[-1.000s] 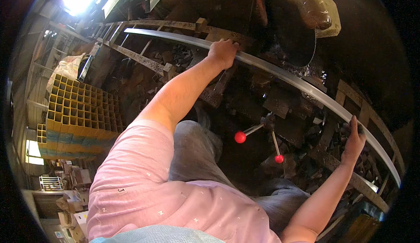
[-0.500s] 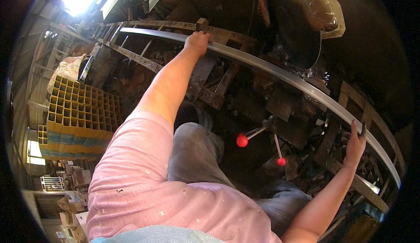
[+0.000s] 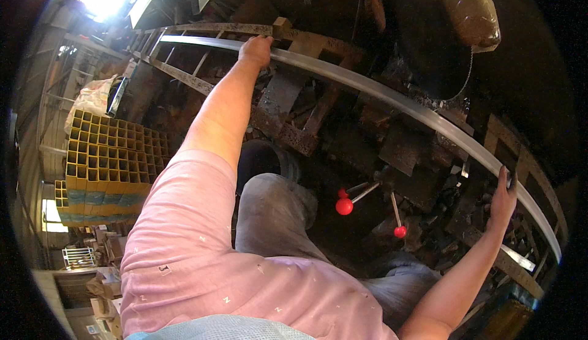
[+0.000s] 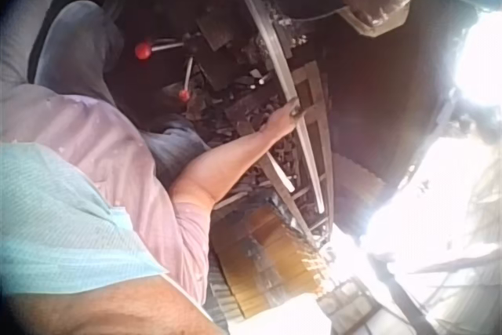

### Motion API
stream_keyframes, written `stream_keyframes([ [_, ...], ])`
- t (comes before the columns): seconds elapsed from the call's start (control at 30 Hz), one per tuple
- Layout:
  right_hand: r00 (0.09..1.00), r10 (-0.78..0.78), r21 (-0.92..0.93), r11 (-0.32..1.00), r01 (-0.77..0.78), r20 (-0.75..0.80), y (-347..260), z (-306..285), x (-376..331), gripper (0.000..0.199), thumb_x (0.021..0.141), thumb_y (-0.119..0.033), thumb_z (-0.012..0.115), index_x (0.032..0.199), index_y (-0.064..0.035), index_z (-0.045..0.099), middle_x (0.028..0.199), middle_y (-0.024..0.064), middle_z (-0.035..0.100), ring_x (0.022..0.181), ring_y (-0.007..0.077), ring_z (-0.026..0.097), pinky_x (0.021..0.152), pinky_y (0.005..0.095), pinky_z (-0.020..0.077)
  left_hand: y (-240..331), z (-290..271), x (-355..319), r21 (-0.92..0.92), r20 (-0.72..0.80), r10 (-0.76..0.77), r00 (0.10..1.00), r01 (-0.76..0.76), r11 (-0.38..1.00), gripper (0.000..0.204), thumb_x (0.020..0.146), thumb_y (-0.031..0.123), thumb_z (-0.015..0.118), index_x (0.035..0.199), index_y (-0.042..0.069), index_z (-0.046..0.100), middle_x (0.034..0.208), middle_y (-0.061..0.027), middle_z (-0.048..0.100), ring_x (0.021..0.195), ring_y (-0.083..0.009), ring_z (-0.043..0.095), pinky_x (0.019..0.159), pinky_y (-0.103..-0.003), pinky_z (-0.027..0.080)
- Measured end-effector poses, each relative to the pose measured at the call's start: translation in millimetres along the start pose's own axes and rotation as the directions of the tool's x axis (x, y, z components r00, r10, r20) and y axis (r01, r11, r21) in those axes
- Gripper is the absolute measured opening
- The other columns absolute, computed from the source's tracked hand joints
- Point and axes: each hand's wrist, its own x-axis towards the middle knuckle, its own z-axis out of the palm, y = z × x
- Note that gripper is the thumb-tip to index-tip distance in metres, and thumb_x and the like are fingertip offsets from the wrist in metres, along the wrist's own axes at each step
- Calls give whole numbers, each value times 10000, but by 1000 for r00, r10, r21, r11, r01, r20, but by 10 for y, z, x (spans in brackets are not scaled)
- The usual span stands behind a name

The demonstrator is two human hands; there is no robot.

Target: The person operates a chop saw to cut long metal rods into shorter pieces. They position each rod under the blade, lower the saw to cut, then remove the cut piece and repeat the process.

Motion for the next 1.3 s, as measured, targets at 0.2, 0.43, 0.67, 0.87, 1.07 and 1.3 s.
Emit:
stream_keyframes([
  [0.2, 998, -55, 14, 998, 54, 31, -25, 98, 15, 915, 957, -701, 657, 1626, -101, 483, 1303, 187, 673, 1164, 297, 663, 1046, 443, 497, -124, 104, 190, 38, 38, 53, 998, -55, 998, 342, 1021, 122, 576, 1338, 160, 700, 1356, -155, 717, 1292, -338, 674, 1083, -485, 557],
  [0.43, 996, -42, -99, 995, 35, -79, -105, 183, -65, 1077, 876, -856, 617, 1615, -84, 484, 905, 163, 774, 930, 295, 747, 919, 438, 548, 455, -345, -801, -529, -385, 159, 909, -358, 770, 553, 873, 172, 755, 1396, 58, 616, 1395, -199, 676, 1374, -370, 597, 1179, -443, 461],
  [0.67, 987, -158, -162, 974, 156, -2, -149, 333, -63, 1154, 914, -898, 486, 1626, 6, 403, 1486, 270, 618, 1394, 395, 599, 1151, 481, 493, 1882, -648, -3147, -862, -416, 619, 666, -506, -35, 546, 885, 310, 821, 1319, 29, 644, 1392, -202, 666, 1458, -400, 539, 1251, -561, 339],
  [0.87, 986, -167, 22, 986, 167, 16, -172, 327, -181, 1148, 967, -832, 489, 1636, 82, 302, 1546, 332, 527, 1452, 425, 534, 1207, 462, 446, 3328, -866, -3541, -598, -490, 736, 466, -795, 105, 301, 908, 89, 774, 1181, 44, 658, 1202, -179, 683, 1270, -374, 637, 1221, -553, 418],
  [1.07, 958, -288, 37, 957, 288, -14, -387, 118, -569, 969, 1006, -741, 541, 1517, 80, 484, 1376, 311, 663, 1311, 419, 649, 1095, 458, 542, 3655, 649, -3487, -616, 193, 695, 693, -465, 636, 254, 953, 207, 674, 1166, 68, 690, 1134, -164, 733, 1115, -384, 694, 1012, -522, 537],
  [1.3, 913, -406, 128, 908, 398, 40, -291, -50, -624, 836, 974, -752, 587, 1132, 49, 771, 1130, 293, 763, 1120, 434, 730, 999, 487, 573, 3234, -596, -3901, -452, -81, 988, 135, -888, 84, 382, 827, 263, 821, 1144, 86, 704, 1158, -160, 707, 1112, -356, 684, 942, -474, 568],
])
